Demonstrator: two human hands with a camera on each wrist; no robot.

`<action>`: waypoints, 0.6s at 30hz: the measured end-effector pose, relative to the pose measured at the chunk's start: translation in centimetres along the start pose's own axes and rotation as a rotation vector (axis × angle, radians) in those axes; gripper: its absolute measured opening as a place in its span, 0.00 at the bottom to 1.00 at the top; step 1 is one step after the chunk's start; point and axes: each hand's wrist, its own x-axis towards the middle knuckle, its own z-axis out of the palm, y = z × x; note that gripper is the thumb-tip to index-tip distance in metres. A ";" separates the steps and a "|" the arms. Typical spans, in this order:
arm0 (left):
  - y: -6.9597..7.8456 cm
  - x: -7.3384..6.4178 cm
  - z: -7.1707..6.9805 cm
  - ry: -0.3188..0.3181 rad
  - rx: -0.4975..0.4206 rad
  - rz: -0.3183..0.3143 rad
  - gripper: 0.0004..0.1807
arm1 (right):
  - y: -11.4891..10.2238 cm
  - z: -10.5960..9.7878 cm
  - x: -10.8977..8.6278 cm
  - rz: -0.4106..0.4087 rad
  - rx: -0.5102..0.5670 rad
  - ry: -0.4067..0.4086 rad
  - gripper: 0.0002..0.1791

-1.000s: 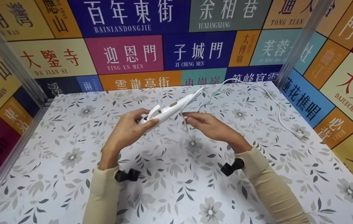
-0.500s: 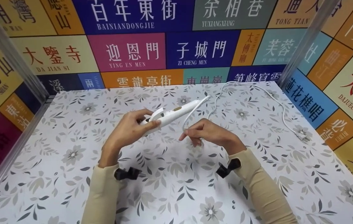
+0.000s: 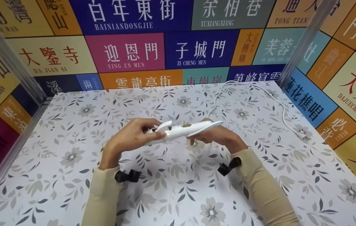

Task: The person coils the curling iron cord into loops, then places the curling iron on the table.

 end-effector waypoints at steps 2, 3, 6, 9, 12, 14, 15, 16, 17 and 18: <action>0.0 0.0 0.1 -0.034 -0.008 0.021 0.16 | 0.0 0.0 0.1 -0.011 -0.002 0.044 0.07; 0.0 0.1 0.2 -0.054 -0.013 0.030 0.16 | -0.1 0.1 0.2 -0.004 -0.005 0.075 0.07; -0.1 0.1 0.4 -0.111 -0.014 0.044 0.18 | -0.7 0.5 0.3 0.067 -0.055 0.138 0.09; -0.3 0.1 0.7 -0.168 0.005 0.034 0.19 | -1.2 0.9 0.1 0.133 -0.115 0.152 0.10; -0.3 0.2 1.0 -0.218 0.026 0.015 0.19 | -1.8 1.1 -0.1 0.134 -0.147 0.129 0.16; -0.3 0.4 1.2 -0.237 0.035 -0.010 0.20 | -2.2 1.0 -0.3 0.126 -0.162 0.110 0.18; -0.4 0.5 1.3 -0.240 0.040 -0.025 0.20 | -2.5 0.9 -0.4 0.120 -0.174 0.101 0.18; -0.4 0.6 1.4 -0.240 0.042 -0.039 0.20 | -2.7 0.9 -0.6 0.118 -0.183 0.089 0.17; -0.5 0.7 1.5 -0.234 0.047 -0.057 0.20 | -3.0 0.8 -0.7 0.120 -0.201 0.081 0.16; -0.6 0.8 1.6 -0.223 0.054 -0.077 0.19 | -3.4 0.8 -0.9 0.127 -0.223 0.079 0.15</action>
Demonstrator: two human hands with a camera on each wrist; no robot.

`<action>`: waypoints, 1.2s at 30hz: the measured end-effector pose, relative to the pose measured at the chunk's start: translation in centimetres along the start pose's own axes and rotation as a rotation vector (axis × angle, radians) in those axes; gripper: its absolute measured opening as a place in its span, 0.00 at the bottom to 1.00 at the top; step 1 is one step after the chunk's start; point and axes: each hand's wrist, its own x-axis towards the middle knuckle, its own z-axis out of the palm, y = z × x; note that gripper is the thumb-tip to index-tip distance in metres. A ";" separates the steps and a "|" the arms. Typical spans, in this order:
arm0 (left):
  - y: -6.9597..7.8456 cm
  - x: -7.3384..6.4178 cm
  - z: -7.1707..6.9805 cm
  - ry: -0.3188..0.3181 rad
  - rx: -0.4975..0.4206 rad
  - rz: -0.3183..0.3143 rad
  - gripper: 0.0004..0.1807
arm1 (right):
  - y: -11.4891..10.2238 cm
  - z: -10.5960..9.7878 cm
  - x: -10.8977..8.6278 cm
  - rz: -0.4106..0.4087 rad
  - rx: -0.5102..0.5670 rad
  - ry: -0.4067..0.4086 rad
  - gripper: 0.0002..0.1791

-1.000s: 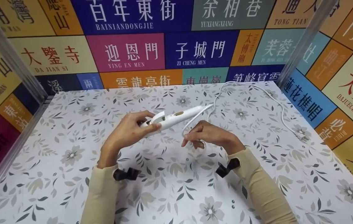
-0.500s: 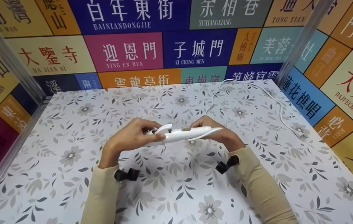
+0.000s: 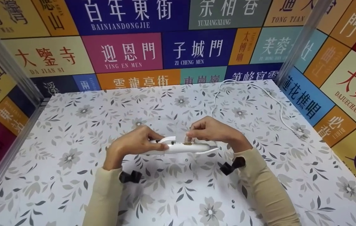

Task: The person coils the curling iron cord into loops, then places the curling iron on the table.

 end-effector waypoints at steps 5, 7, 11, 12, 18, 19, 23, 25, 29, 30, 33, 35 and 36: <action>-0.4 0.3 0.0 0.093 0.018 -0.078 0.17 | -2.2 0.1 -1.4 0.038 -0.162 0.019 0.14; -0.4 0.3 0.0 0.130 0.021 -0.091 0.17 | -3.1 0.3 -1.9 0.047 -0.230 0.035 0.14; -0.4 0.3 -0.2 0.199 0.025 -0.127 0.18 | -4.4 0.8 -2.5 0.046 -0.305 0.077 0.14; -0.4 0.3 -0.2 0.218 0.025 -0.137 0.19 | -4.6 0.9 -2.6 0.041 -0.306 0.089 0.14; -0.5 0.0 -0.5 0.332 -0.021 -0.177 0.22 | -4.2 1.0 -2.6 0.004 -0.205 0.139 0.14; -0.5 0.0 -0.6 0.349 -0.039 -0.185 0.22 | -4.1 1.0 -2.6 0.001 -0.188 0.139 0.14; -0.2 -0.3 -1.1 0.397 -0.120 -0.213 0.26 | -3.3 0.3 -2.4 0.005 -0.164 0.131 0.16; -0.2 -0.4 -1.3 0.405 -0.150 -0.212 0.28 | -2.9 -0.1 -2.3 0.017 -0.169 0.129 0.17; -0.3 -0.7 -1.6 0.406 -0.174 -0.190 0.28 | -2.0 -0.6 -2.0 0.039 -0.162 0.117 0.19; -0.4 -0.8 -1.7 0.406 -0.178 -0.185 0.28 | -1.8 -0.8 -1.9 0.045 -0.168 0.112 0.19; -0.4 -1.0 -2.0 0.402 -0.185 -0.178 0.29 | -1.0 -1.2 -1.6 0.072 -0.181 0.101 0.20; -0.3 -1.1 -2.1 0.404 -0.184 -0.177 0.29 | -0.3 -1.4 -1.4 0.098 -0.185 0.114 0.21; -0.2 -1.1 -2.1 0.404 -0.181 -0.175 0.29 | 0.1 -1.6 -1.3 0.109 -0.184 0.125 0.21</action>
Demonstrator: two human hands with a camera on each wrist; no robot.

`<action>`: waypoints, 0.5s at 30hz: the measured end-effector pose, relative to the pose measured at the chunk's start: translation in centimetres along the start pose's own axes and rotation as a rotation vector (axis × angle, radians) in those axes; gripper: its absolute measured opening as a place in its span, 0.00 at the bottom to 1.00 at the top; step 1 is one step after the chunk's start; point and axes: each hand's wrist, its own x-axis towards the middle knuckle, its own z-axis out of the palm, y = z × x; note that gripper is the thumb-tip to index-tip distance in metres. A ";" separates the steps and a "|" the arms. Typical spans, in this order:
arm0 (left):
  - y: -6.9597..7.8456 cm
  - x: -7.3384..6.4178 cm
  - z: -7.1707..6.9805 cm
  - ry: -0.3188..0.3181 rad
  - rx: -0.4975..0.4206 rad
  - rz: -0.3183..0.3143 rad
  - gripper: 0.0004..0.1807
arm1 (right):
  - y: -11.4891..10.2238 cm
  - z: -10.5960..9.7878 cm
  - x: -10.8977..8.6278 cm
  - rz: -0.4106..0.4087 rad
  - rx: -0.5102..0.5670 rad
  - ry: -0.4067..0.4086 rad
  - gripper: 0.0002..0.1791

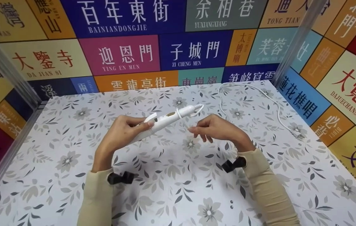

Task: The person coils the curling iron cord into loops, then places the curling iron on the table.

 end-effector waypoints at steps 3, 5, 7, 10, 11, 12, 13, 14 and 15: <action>0.1 -0.1 0.1 -0.011 0.009 0.021 0.28 | 0.9 -0.1 0.4 0.033 0.028 0.032 0.21; 0.1 -0.1 0.2 -0.029 0.016 0.049 0.27 | 1.4 -0.1 0.6 0.046 0.047 0.043 0.20; 0.1 -0.1 0.3 -0.056 0.026 0.086 0.25 | 1.8 -0.2 0.7 0.056 0.068 0.051 0.19; 0.1 -0.2 0.5 -0.108 0.040 0.129 0.22 | 2.3 -0.2 1.0 0.039 0.087 0.070 0.14; 0.1 -0.2 0.6 -0.128 0.043 0.139 0.22 | 2.5 -0.3 1.0 0.028 0.092 0.080 0.11; 0.0 -0.2 0.6 -0.150 0.045 0.146 0.21 | 2.6 -0.3 1.1 0.012 0.091 0.088 0.07; 0.0 -0.2 0.8 -0.172 0.046 0.155 0.21 | 2.7 -0.3 1.2 0.000 0.100 0.089 0.05; 0.0 -0.1 0.9 -0.193 0.045 0.158 0.20 | 2.8 -0.3 1.2 -0.010 0.109 0.090 0.05; 0.0 -0.1 1.0 -0.210 0.044 0.161 0.20 | 2.9 -0.3 1.3 -0.016 0.118 0.088 0.06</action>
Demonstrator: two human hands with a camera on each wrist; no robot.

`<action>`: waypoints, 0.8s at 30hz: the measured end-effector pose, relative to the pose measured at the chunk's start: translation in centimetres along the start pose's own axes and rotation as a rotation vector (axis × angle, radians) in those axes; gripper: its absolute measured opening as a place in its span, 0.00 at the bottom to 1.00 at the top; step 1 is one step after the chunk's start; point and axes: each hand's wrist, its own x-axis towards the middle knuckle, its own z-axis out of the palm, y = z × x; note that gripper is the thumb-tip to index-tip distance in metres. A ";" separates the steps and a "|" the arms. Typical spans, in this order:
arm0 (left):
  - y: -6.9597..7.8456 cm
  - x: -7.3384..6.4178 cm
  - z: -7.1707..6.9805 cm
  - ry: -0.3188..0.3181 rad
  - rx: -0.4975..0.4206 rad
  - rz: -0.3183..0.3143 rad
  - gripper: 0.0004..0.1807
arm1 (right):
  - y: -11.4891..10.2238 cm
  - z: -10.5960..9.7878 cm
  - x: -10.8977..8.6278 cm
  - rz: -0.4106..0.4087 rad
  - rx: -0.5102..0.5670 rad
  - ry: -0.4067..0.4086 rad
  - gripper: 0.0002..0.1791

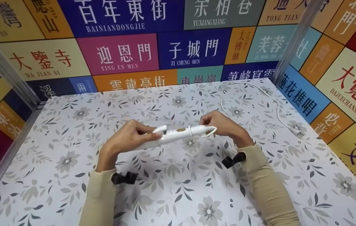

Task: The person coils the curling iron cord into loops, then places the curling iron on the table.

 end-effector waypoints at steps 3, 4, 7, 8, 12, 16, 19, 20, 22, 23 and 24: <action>0.0 0.2 0.5 -0.044 0.004 0.012 0.19 | 0.0 0.0 0.0 0.017 0.055 0.003 0.08; 0.0 0.3 0.7 -0.054 0.008 0.015 0.19 | 0.0 0.0 0.0 0.022 0.072 0.008 0.08; 0.1 0.5 1.2 -0.084 0.020 0.013 0.21 | -0.1 0.1 0.0 0.011 0.094 0.047 0.12; 0.1 0.6 1.4 -0.092 0.021 0.009 0.22 | -0.2 0.1 0.0 -0.001 0.095 0.063 0.12; 0.2 0.6 1.7 -0.101 0.014 -0.036 0.26 | -0.9 0.1 -0.2 -0.041 0.107 0.109 0.12; 0.3 0.7 1.9 -0.075 0.021 -0.093 0.26 | -1.9 0.1 -0.8 -0.066 0.083 0.144 0.10; 0.1 1.1 2.3 -0.052 0.042 -0.136 0.27 | -2.7 0.1 -1.3 -0.069 0.032 0.159 0.09; 0.0 1.2 2.4 -0.044 0.052 -0.147 0.27 | -3.0 0.2 -1.4 -0.069 0.014 0.161 0.08; -0.1 1.5 2.6 -0.020 0.072 -0.164 0.27 | -3.5 0.4 -1.7 -0.062 -0.030 0.157 0.08; -0.2 1.5 2.6 -0.005 0.079 -0.173 0.27 | -3.8 0.5 -1.8 -0.061 -0.057 0.158 0.09; -0.1 1.5 2.6 0.012 0.083 -0.186 0.27 | -4.1 0.6 -2.0 -0.062 -0.090 0.161 0.09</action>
